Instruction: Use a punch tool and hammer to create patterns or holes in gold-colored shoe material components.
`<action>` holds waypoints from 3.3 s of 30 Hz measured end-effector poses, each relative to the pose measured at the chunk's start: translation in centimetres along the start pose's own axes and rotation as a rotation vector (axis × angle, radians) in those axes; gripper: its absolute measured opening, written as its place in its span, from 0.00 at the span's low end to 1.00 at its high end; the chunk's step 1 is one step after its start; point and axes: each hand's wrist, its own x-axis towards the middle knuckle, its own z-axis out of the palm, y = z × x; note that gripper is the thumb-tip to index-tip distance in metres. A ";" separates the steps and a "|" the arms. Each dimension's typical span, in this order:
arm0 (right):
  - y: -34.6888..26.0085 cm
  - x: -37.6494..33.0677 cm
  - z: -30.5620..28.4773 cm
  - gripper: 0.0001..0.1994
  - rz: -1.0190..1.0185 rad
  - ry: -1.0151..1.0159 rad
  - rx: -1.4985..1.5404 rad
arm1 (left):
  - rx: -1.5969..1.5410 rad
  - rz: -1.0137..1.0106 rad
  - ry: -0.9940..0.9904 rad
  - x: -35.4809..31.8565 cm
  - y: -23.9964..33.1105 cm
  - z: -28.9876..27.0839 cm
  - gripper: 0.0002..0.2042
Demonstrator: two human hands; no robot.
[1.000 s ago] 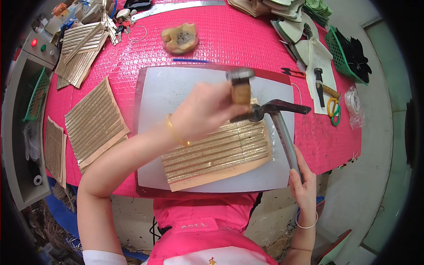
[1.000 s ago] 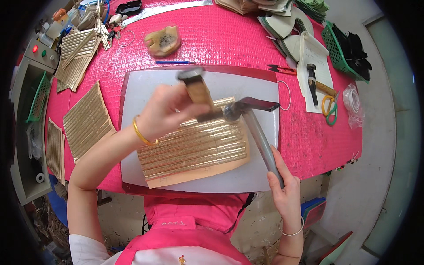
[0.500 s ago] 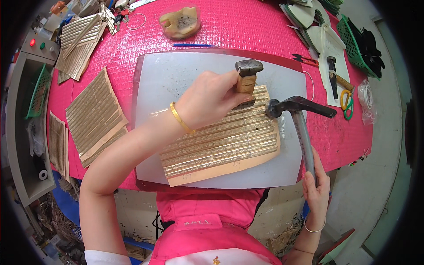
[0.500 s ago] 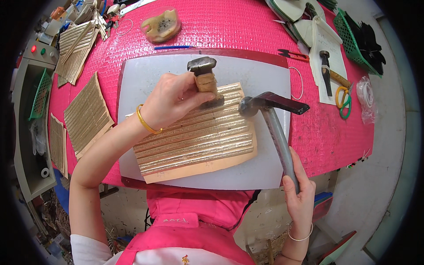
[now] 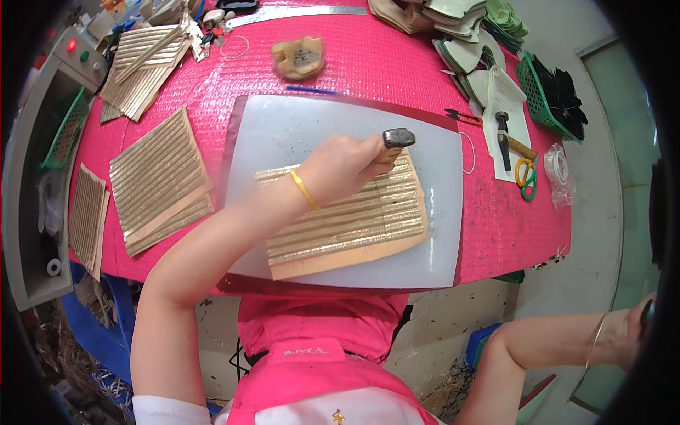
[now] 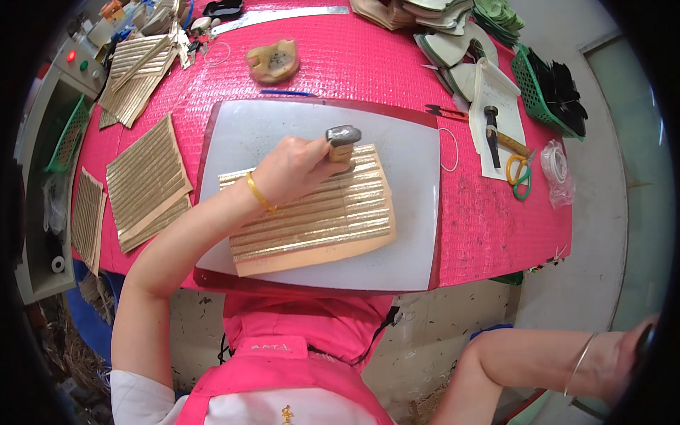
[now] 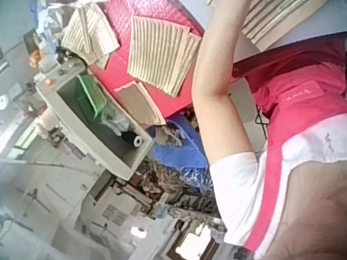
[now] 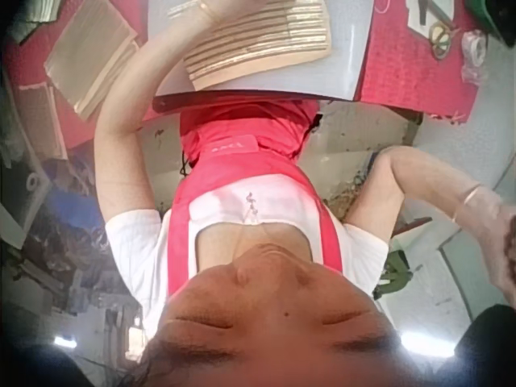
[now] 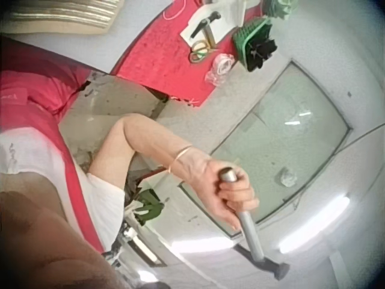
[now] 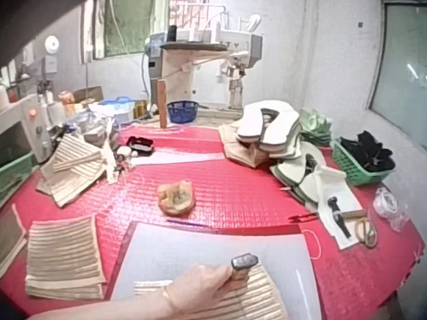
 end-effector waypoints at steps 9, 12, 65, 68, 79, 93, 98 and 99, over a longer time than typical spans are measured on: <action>-3.6 -7.5 5.5 0.23 0.880 -1.029 -0.049 | 0.111 0.049 -0.086 -0.9 0.1 -0.1 0.10; -2.1 -11.2 6.6 0.22 0.884 -1.207 -0.017 | 0.080 0.035 -0.118 -0.3 0.5 0.1 0.09; -0.9 -13.4 5.8 0.22 0.917 -1.135 0.040 | -0.078 -0.057 -0.049 -1.1 1.2 0.4 0.07; -0.4 -13.8 5.9 0.23 0.969 -1.142 0.064 | -0.644 -0.386 0.148 -1.8 1.1 -0.2 0.07; 0.3 -14.2 5.9 0.22 1.016 -1.149 0.100 | -0.152 -0.268 -0.089 -1.1 1.5 -0.1 0.09; 1.0 -11.0 3.3 0.22 1.013 -0.664 0.448 | -0.045 -0.036 -0.011 -1.6 1.7 0.1 0.11; 0.2 -2.9 0.1 0.18 0.501 -0.024 0.642 | 0.026 0.000 -0.012 -1.4 2.0 0.8 0.11; -0.5 -2.6 -0.3 0.17 0.416 -0.010 0.626 | 0.033 0.006 -0.014 -1.3 2.3 1.1 0.11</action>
